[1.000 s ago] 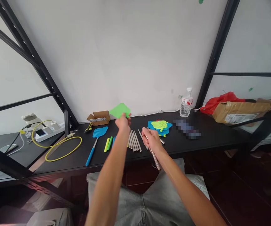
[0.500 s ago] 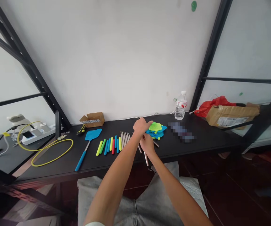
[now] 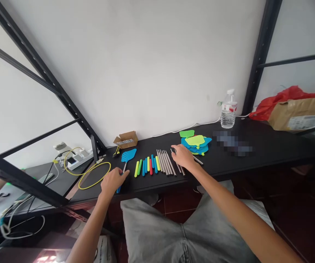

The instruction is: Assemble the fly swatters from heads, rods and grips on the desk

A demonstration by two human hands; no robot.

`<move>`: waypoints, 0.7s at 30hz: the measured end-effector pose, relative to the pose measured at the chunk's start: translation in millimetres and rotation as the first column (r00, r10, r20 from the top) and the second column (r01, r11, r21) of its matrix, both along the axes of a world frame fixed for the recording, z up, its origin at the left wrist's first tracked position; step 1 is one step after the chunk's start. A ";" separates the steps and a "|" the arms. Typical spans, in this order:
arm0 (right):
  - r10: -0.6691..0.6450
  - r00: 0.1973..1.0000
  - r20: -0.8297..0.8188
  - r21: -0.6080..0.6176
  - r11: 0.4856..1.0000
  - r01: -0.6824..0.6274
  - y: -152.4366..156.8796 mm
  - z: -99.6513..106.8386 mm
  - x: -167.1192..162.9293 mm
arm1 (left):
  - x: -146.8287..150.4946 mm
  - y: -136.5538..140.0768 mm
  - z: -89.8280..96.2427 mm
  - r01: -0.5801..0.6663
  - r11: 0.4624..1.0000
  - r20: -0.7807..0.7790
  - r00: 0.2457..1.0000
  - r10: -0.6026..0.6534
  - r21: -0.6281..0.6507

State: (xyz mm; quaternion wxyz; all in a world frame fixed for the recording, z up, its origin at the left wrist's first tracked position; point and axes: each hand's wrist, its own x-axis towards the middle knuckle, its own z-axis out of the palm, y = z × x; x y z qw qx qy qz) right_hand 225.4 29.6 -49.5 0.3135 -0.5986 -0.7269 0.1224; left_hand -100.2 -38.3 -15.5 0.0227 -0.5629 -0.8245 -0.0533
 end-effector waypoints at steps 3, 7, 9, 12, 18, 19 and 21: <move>-0.028 1.000 0.012 0.118 0.993 0.027 -10.6 1.4 13.9 | -3.4 -7.1 -11.2 -0.006 0.999 -0.032 0.999 0.005 -0.050; -0.170 0.981 0.091 0.106 0.981 0.160 -30.6 -5.4 30.8 | 4.0 -5.8 -14.3 -0.020 1.000 -0.016 1.000 0.020 -0.022; -0.165 0.978 0.129 0.055 0.986 0.159 -37.4 -8.7 28.6 | 8.6 -5.4 -14.0 -0.042 0.999 0.018 0.999 0.042 0.016; -0.088 0.990 0.115 0.042 0.996 0.083 -40.9 -9.9 10.9 | 16.1 -7.4 -14.1 -0.067 0.995 0.089 0.994 0.060 0.080; 0.025 0.998 0.064 0.049 0.998 -0.029 -45.5 -5.5 -24.0 | 30.8 -11.4 -12.6 -0.026 0.972 0.284 0.958 -0.043 0.233; 0.032 0.998 0.048 0.067 0.997 -0.036 -47.2 -4.4 -26.3 | 36.4 -12.2 -11.5 -0.013 0.962 0.326 0.942 -0.080 0.273; 0.060 0.998 -0.031 0.127 0.990 -0.056 -50.2 -0.6 -30.0 | 55.0 -15.1 -8.7 0.016 0.933 0.397 0.902 -0.169 0.359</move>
